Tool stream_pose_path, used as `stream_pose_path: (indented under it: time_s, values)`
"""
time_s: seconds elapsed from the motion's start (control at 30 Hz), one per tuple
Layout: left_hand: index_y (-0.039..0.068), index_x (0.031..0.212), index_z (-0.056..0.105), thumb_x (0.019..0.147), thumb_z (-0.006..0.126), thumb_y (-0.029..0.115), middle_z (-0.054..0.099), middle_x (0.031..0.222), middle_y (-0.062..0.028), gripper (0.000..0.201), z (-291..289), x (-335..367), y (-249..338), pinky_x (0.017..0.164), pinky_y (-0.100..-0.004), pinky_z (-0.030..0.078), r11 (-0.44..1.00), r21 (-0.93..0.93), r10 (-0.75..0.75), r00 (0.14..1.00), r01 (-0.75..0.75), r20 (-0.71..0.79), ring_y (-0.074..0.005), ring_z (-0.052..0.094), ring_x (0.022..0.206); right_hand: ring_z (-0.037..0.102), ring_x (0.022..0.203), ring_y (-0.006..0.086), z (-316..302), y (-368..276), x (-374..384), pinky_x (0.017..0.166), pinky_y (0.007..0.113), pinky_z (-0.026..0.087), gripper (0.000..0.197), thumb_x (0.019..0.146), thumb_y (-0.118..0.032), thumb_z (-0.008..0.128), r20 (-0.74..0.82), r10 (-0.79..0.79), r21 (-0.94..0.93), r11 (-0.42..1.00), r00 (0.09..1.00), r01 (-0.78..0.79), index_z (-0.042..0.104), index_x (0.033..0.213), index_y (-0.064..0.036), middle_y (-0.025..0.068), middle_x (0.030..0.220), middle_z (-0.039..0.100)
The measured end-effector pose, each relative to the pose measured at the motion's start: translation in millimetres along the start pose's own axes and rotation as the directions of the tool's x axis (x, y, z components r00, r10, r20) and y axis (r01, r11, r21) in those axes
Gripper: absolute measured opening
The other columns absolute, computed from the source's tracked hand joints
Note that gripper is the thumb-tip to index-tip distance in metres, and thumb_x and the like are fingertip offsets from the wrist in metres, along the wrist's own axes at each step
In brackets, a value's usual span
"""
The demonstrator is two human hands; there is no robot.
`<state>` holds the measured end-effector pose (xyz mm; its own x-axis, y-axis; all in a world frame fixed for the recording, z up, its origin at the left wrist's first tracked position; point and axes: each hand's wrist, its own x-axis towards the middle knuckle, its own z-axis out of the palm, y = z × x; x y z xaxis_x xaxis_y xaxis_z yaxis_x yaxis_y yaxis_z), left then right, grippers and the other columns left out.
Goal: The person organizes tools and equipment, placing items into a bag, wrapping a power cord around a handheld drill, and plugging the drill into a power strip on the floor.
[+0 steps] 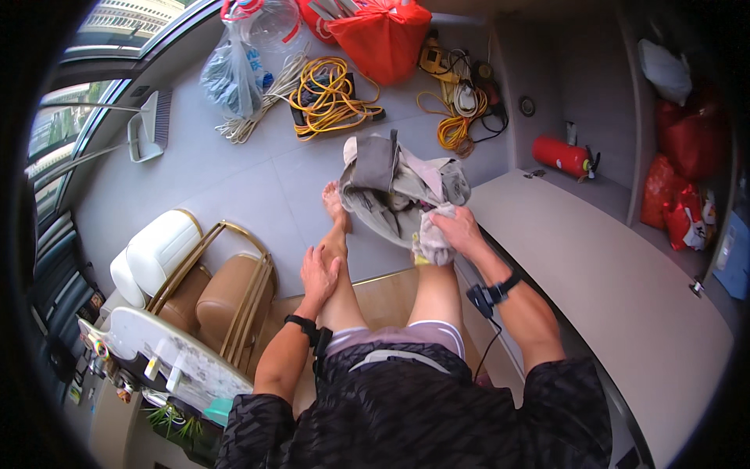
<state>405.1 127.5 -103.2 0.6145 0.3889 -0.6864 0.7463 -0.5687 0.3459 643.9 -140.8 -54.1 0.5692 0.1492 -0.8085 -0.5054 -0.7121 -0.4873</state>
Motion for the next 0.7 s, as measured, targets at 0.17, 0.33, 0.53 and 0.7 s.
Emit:
stream_pose_path:
  time_s: [0.17,0.33,0.53,0.7]
  values:
    - [0.001,0.138,0.037,0.086,0.067,0.044,0.046,0.137,-0.0227,0.073,-30,3,33,0.094,-0.0528,0.045,0.788,-0.557,-0.125,0.954,0.262,0.272,-0.0374,0.051,0.122,0.062,0.070,0.0099,-44,-88,-134,0.063,0.028,0.049,0.017,0.086,-0.018,0.066,0.038,-0.002,0.258,0.966,0.999,-0.008,0.069,0.085,-0.0007,0.0014,0.077,0.067]
    - [0.011,0.143,0.025,0.083,0.076,0.031,0.051,0.123,-0.0159,0.081,-90,-45,100,0.068,-0.0499,0.059,0.194,-0.845,-0.112,0.867,0.498,0.485,-0.0344,0.063,0.097,0.060,0.061,0.0101,-75,-141,-225,0.055,0.026,0.047,0.017,0.085,-0.018,0.064,0.113,-0.092,0.266,0.962,0.989,0.059,0.068,0.081,-0.0016,0.0019,0.072,0.065]
    - [0.009,0.132,0.037,0.084,0.068,0.013,0.062,0.102,-0.0068,0.058,-104,-91,84,0.064,-0.0389,0.060,-0.278,-0.926,0.070,0.967,0.256,0.246,-0.0212,0.068,0.080,0.054,0.059,0.0096,-81,-156,-251,0.056,0.025,0.043,0.013,0.082,-0.016,0.064,-0.036,-0.322,0.297,0.900,0.946,0.318,0.063,0.081,-0.0026,-0.0005,0.069,0.058]
    - [0.007,0.124,0.046,0.082,0.062,0.005,0.061,0.098,-0.0056,0.046,-141,-164,49,0.071,-0.0363,0.059,-0.179,-0.977,-0.116,0.989,-0.116,-0.096,-0.0171,0.066,0.081,0.050,0.054,0.0076,-74,-216,-256,0.051,0.024,0.039,0.015,0.080,-0.018,0.063,0.357,-0.504,0.068,0.854,0.786,0.516,0.063,0.077,-0.0028,-0.0019,0.065,0.057]
